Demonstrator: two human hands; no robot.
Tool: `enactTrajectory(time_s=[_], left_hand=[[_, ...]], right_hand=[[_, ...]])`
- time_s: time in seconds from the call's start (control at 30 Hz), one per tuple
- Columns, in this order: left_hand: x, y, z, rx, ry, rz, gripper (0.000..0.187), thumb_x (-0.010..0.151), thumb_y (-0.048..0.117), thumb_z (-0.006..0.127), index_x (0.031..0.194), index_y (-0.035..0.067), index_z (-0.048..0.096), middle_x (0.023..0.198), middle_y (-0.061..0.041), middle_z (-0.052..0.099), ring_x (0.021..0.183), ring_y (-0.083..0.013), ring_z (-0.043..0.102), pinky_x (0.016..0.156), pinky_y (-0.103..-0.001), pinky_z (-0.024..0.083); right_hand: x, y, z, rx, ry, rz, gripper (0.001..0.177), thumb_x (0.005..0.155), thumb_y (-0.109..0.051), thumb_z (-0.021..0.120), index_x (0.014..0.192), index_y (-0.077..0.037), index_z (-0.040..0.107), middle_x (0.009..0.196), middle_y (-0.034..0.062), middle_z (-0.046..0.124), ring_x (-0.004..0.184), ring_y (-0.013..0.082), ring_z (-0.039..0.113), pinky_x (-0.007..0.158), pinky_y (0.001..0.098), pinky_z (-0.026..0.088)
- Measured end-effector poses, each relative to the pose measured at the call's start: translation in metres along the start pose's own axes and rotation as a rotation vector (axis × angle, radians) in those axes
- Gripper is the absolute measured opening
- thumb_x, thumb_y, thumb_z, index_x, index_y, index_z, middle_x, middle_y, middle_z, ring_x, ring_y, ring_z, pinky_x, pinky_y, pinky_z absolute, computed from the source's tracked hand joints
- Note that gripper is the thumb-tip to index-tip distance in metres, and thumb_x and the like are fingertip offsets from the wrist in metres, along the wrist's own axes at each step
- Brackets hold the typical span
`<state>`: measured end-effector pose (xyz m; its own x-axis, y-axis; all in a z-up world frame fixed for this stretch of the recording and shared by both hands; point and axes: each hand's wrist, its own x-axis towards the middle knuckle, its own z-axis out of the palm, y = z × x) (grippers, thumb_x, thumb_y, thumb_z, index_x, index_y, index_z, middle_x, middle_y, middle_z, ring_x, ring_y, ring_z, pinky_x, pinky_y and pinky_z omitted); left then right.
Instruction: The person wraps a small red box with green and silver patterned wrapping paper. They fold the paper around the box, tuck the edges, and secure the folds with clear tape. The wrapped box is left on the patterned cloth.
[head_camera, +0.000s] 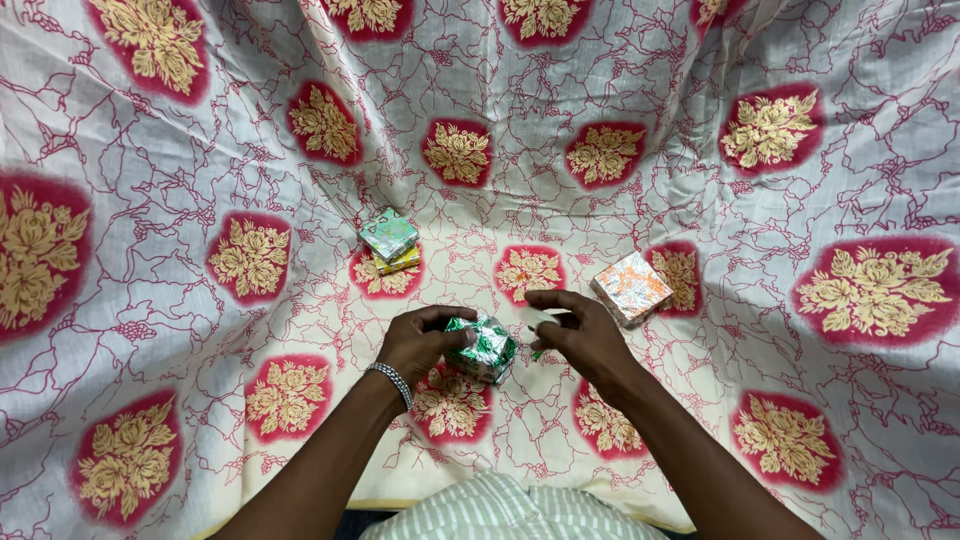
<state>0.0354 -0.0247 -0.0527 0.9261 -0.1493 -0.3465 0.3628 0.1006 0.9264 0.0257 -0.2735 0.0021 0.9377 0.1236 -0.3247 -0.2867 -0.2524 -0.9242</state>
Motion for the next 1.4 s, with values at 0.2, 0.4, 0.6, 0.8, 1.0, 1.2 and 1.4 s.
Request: enactTrajectory(time_s=[0.2,0.4,0.6,0.8,1.0,1.2,1.4], left_hand=[[0.01,0.008,-0.007,-0.004,-0.067,-0.131,0.029,0.073,0.004,0.082,0.102,0.002,0.082,0.092,-0.008,0.081,0.08,-0.0122,0.074,0.073,-0.024,0.06],[0.013,0.016,-0.014,0.116,-0.084,-0.232,0.029,0.076,0.007,0.081,0.104,0.004,0.081,0.089,-0.007,0.08,0.072,-0.0109,0.069,0.06,-0.025,0.052],[0.016,0.01,-0.013,0.101,-0.089,-0.205,0.029,0.076,0.009,0.083,0.104,0.002,0.08,0.089,-0.008,0.08,0.071,-0.0112,0.069,0.055,-0.025,0.05],[0.016,0.007,-0.012,0.158,-0.03,-0.185,0.031,0.073,0.01,0.086,0.103,0.006,0.079,0.088,-0.004,0.076,0.072,-0.0106,0.066,0.056,-0.025,0.049],[0.015,0.0,-0.008,0.047,0.014,-0.102,0.04,0.067,0.006,0.089,0.101,0.006,0.067,0.088,-0.004,0.075,0.075,-0.0107,0.07,0.061,-0.025,0.054],[0.013,-0.006,-0.006,0.031,0.027,-0.053,0.039,0.069,0.006,0.089,0.101,0.003,0.066,0.091,-0.007,0.074,0.08,-0.0132,0.07,0.073,-0.027,0.057],[0.014,-0.008,-0.006,0.009,0.016,-0.038,0.039,0.069,0.005,0.087,0.1,0.002,0.064,0.092,-0.008,0.074,0.082,-0.0147,0.07,0.077,-0.03,0.059]], right_hand=[[0.016,-0.032,0.009,0.001,-0.329,-0.206,0.059,0.077,-0.001,0.064,0.135,-0.006,0.056,0.124,0.0072,0.072,0.109,0.0162,0.069,0.094,0.0313,0.057],[0.03,-0.033,0.021,-0.3,-0.304,-0.245,0.051,0.082,-0.008,0.068,0.132,-0.006,0.059,0.12,0.0068,0.073,0.105,0.0164,0.07,0.094,0.0321,0.057],[0.03,-0.034,0.026,-0.382,-0.271,-0.304,0.055,0.078,-0.011,0.072,0.131,-0.007,0.059,0.12,0.0063,0.072,0.107,0.0172,0.07,0.098,0.0325,0.056],[0.031,-0.039,0.028,-0.463,-0.227,-0.34,0.055,0.075,-0.01,0.074,0.128,-0.007,0.061,0.12,0.0079,0.072,0.108,0.0192,0.071,0.099,0.0338,0.057],[0.032,-0.039,0.03,-0.502,-0.226,-0.345,0.05,0.078,-0.013,0.074,0.127,-0.008,0.066,0.122,0.0083,0.072,0.108,0.0196,0.072,0.1,0.0339,0.057],[0.032,-0.036,0.035,-0.522,-0.207,-0.389,0.053,0.077,-0.013,0.078,0.129,-0.008,0.066,0.122,0.0094,0.073,0.105,0.0197,0.073,0.097,0.0337,0.058],[0.025,-0.032,0.044,-0.377,-0.172,-0.247,0.057,0.076,-0.006,0.08,0.131,-0.009,0.063,0.122,0.0067,0.07,0.1,0.0186,0.074,0.083,0.0323,0.063]])
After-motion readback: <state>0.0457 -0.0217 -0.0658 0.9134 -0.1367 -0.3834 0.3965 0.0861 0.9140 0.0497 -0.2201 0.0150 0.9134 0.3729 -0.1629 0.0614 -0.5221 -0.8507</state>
